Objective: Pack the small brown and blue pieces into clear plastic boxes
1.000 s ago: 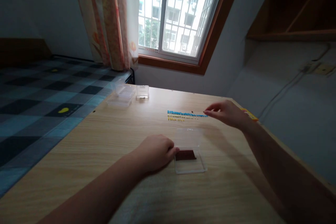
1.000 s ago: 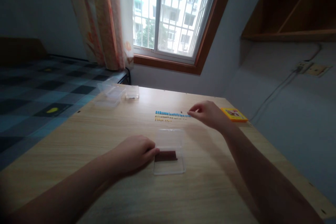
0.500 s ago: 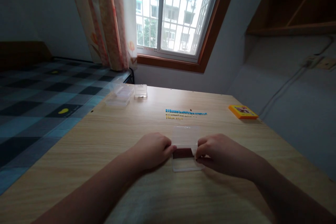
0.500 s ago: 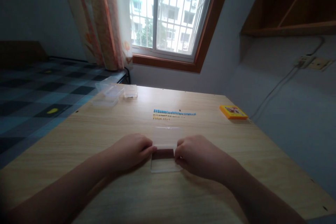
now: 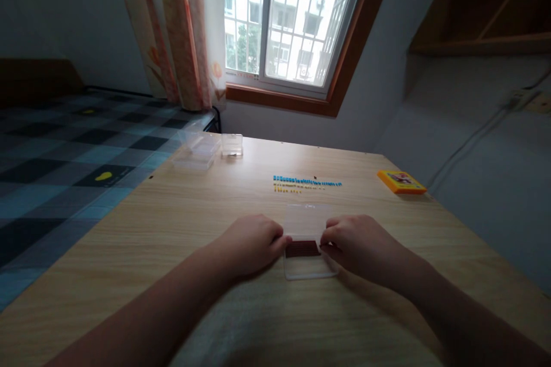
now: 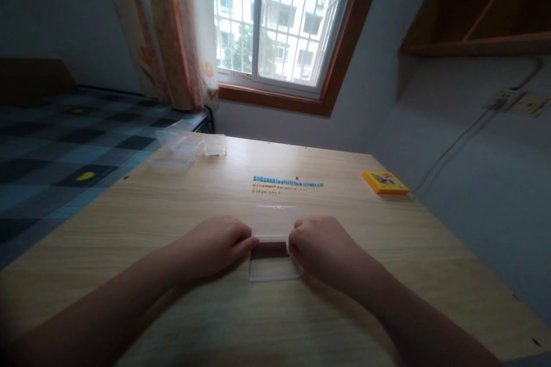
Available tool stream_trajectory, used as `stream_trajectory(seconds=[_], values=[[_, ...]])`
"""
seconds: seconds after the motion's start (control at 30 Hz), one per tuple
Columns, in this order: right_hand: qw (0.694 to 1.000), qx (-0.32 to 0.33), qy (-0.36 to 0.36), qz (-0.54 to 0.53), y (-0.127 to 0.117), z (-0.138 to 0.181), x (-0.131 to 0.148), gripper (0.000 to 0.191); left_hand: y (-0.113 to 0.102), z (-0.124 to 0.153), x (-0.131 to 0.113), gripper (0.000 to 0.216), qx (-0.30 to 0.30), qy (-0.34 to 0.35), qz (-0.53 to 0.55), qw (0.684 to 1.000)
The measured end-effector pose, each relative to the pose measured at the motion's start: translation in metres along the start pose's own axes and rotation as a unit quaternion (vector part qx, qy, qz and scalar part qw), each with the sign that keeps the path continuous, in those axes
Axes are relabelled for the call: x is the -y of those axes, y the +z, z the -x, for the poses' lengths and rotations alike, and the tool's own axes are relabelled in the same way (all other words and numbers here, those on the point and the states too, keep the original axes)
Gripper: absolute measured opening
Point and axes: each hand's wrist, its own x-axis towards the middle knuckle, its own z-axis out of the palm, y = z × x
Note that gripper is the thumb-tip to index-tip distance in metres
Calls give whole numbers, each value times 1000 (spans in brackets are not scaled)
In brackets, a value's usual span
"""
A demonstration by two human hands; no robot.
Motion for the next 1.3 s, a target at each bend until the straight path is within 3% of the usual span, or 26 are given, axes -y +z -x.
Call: stream_trajectory(seconds=[0.87, 1.3], values=[[997, 16, 73, 15, 3, -5, 10, 22, 2, 0, 1, 44, -2, -5, 7, 1000], [997, 22, 75, -3, 3, -4, 7, 21, -1, 2, -1, 43, 1, -5, 3, 1000]])
